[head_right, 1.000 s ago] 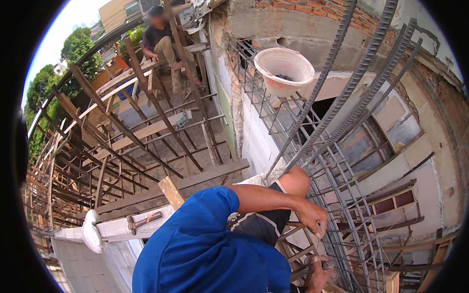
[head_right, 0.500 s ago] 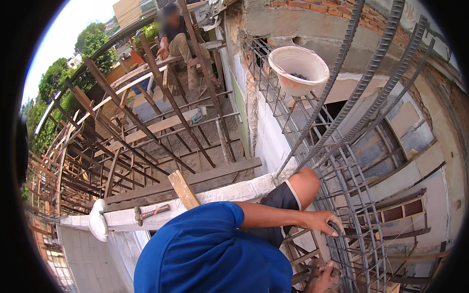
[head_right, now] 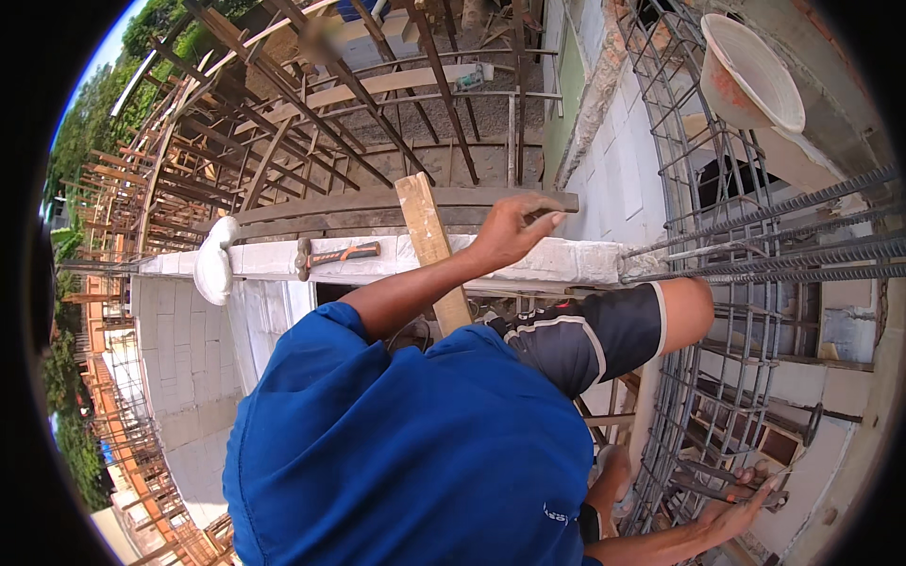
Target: The person measures a steel rebar structure with a tape measure and then uses a pair of pliers to twist and cut wire to secure the mesh joints.
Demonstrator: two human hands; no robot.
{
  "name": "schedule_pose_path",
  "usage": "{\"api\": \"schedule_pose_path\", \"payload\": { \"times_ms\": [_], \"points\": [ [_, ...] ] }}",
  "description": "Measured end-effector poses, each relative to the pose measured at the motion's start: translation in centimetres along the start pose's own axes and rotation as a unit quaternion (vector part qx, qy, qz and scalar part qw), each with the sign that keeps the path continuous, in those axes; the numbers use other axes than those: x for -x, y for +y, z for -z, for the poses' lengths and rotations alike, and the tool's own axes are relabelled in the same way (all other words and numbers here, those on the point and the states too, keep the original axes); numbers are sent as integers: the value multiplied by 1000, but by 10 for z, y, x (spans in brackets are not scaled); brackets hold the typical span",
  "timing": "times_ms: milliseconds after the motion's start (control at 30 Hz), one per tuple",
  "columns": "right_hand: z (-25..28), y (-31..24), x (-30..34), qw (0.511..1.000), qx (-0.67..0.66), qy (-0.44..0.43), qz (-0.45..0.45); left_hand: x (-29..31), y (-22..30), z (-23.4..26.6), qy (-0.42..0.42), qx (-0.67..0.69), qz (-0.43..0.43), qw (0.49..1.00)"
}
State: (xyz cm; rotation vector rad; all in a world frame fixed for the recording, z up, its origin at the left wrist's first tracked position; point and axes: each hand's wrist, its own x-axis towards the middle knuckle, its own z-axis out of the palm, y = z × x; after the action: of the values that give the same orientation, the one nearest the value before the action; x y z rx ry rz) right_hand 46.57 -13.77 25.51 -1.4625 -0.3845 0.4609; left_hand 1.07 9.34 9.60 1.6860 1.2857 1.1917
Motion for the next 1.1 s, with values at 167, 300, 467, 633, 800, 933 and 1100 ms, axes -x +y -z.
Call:
{"api": "schedule_pose_path", "payload": {
  "times_ms": [167, 300, 467, 633, 800, 933, 1100],
  "points": [
    [-86, -18, -35, 986, 10, -160, 38, 119, -139, 190, 125, -358, 86, 921],
    [-144, -33, -49, 956, 42, -291, 6, 226, -195, 310, 60, -588, 217, 777],
    [-230, -33, -27, 952, -57, -290, 84, 340, -263, 393, -3, -434, 376, 819],
    [-237, -38, -34, 966, -70, -214, 129, 321, -316, 403, 270, -310, 452, 792],
    [-245, -52, -25, 966, -24, -191, 174, 255, -265, 389, 220, -51, 606, 763],
    [-280, -60, -5, 967, -27, -167, 193, 275, -277, 412, 199, 3, 622, 757],
    [-273, -58, -4, 963, -90, -183, 178, 226, -262, 418, 143, 112, 678, 712]
  ]
}}
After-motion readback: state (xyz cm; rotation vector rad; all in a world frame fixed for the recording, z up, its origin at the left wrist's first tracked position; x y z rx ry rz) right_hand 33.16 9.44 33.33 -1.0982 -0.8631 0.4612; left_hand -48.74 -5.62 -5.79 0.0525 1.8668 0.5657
